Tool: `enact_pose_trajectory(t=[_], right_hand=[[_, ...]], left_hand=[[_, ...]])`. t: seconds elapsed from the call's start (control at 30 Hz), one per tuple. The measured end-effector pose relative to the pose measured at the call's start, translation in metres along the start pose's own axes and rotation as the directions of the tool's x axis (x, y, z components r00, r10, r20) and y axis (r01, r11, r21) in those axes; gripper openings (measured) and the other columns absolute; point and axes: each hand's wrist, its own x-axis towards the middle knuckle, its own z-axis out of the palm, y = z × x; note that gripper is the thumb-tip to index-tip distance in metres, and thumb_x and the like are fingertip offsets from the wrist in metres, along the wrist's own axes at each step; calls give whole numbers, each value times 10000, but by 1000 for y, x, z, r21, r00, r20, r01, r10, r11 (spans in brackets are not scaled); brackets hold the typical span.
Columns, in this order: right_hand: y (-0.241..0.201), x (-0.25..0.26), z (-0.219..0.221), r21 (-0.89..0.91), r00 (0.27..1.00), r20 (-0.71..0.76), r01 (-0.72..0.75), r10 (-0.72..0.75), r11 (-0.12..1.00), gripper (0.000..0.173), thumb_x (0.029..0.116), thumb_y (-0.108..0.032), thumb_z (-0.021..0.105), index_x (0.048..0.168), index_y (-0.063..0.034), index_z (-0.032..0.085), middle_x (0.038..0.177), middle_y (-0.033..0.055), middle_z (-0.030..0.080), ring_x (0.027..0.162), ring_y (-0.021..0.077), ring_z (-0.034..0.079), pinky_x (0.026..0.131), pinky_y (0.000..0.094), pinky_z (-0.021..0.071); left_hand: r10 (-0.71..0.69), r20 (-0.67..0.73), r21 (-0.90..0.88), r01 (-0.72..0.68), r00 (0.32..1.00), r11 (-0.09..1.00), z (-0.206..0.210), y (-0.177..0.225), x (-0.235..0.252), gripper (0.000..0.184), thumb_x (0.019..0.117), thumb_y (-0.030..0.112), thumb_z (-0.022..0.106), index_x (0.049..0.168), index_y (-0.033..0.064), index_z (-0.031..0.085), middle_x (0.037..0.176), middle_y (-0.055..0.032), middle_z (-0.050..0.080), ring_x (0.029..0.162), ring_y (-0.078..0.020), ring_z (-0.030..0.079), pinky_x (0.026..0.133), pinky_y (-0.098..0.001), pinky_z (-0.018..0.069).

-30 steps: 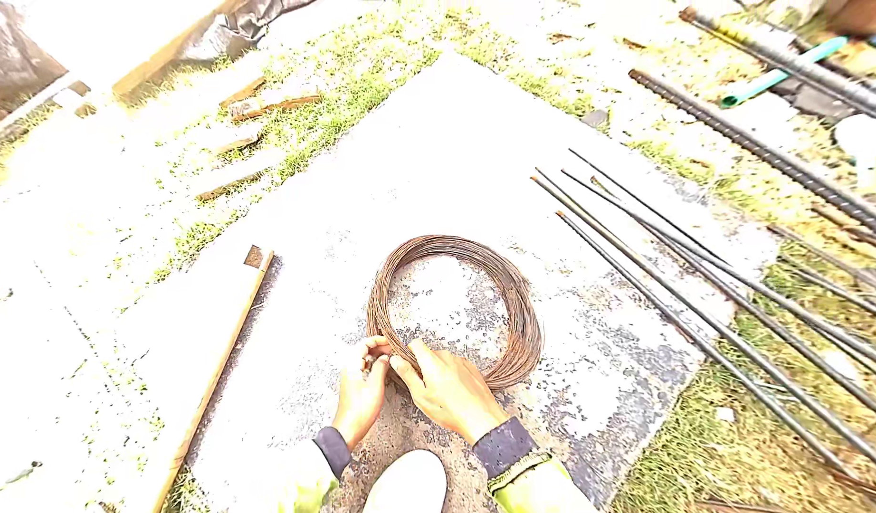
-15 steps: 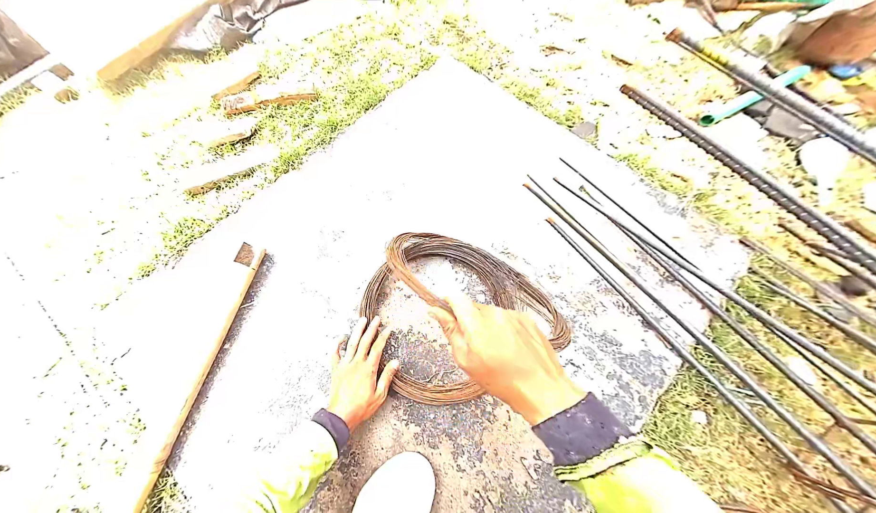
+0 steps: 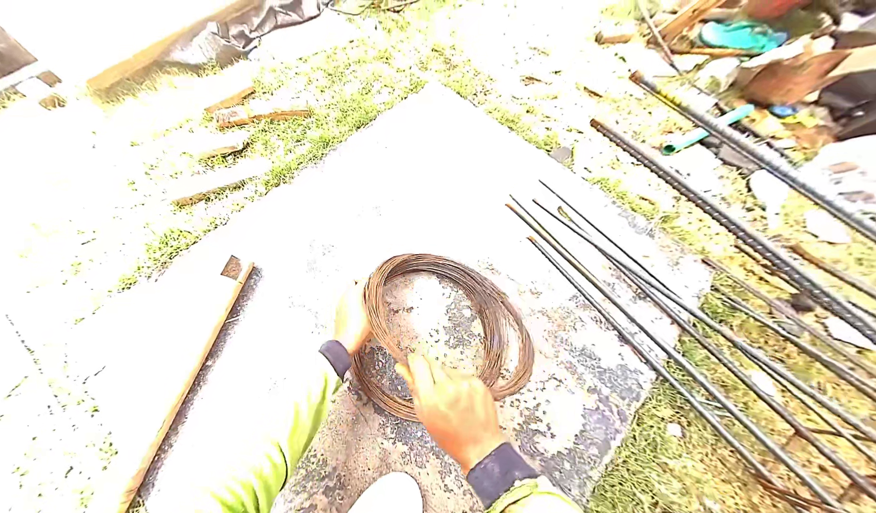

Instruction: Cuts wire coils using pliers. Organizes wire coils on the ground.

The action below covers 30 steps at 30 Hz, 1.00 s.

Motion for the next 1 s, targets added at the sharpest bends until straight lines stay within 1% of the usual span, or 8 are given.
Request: enact_pose_trajectory(t=[0.1, 0.17, 0.2, 0.27, 0.37, 0.53, 0.87, 1.0], right_hand=[[-12, -7, 12, -3, 998, -37, -53, 53, 999, 356, 1049, -376, 515, 914, -114, 715, 665, 25, 645, 498, 181, 626, 410, 321, 491], [-15, -12, 19, -14, 998, -29, -50, 50, 999, 365, 1056, -383, 498, 926, -122, 719, 671, 17, 645, 503, 174, 624, 420, 313, 493], [-16, -17, 23, -23, 999, -30, -43, 43, 999, 365, 1057, -385, 496, 928, -128, 720, 672, 9, 647, 508, 166, 626, 424, 305, 496], [-18, -26, 31, -37, 999, -31, -28, 27, 999, 360, 1060, -385, 492, 936, -133, 717, 681, 2, 654, 519, 160, 625, 434, 298, 487], [-26, -34, 42, -51, 999, -11, -46, 46, 998, 362, 1059, -406, 488, 960, -148, 723, 720, -5, 686, 553, 156, 649, 457, 301, 502], [-46, -34, 40, -21, 964, 212, -160, 161, 987, 457, 1080, -464, 382, 1023, -161, 719, 785, 12, 713, 655, 182, 708, 533, 346, 557], [-47, -25, 30, 179, 669, 728, -394, 148, 902, 562, 1106, -493, 242, 1359, -113, 571, 1022, 157, 731, 971, 351, 729, 829, 506, 576], [-35, -18, 30, 277, 573, 816, -499, 73, 821, 574, 1091, -537, 274, 1379, -112, 530, 1111, 166, 705, 1059, 353, 701, 894, 528, 558]], left_hand=[[-296, 292, -608, 416, 909, 677, -7, -4, -8, 319, 1104, 190, 392, 1297, 64, 613, 1136, -95, 701, 814, -148, 650, 711, -317, 540], [-396, 517, -725, 634, 759, 268, -20, -4, 0, 420, 1093, 297, 332, 1344, 33, 540, 1174, -165, 691, 875, -245, 707, 759, -384, 584], [-385, 590, -700, 687, 709, 193, -28, 0, 3, 531, 1078, 451, 311, 1372, 53, 503, 1154, -172, 696, 858, -251, 713, 740, -380, 590], [-382, 632, -641, 732, 675, 232, -35, 12, 13, 730, 1015, 689, 339, 1370, 70, 491, 1065, -153, 717, 776, -218, 716, 661, -337, 598], [-476, 573, -566, 742, 667, 359, -31, 32, 31, 410, 999, 464, 597, 1189, 101, 588, 840, -77, 674, 592, -140, 635, 512, -267, 542], [-526, 542, -424, 754, 656, 502, -21, 35, 43, 240, 1014, 345, 622, 932, 132, 548, 602, 38, 421, 396, -45, 379, 355, -185, 372], [-279, 356, -488, 432, 892, 759, -16, 31, 12, 238, 1049, 339, 598, 1204, 160, 612, 558, 28, 328, 398, -61, 296, 375, -204, 285], [-190, 361, -525, 367, 913, 768, -19, 37, 7, 292, 1052, 322, 593, 1280, 141, 622, 654, -34, 548, 414, -68, 372, 389, -203, 335]])
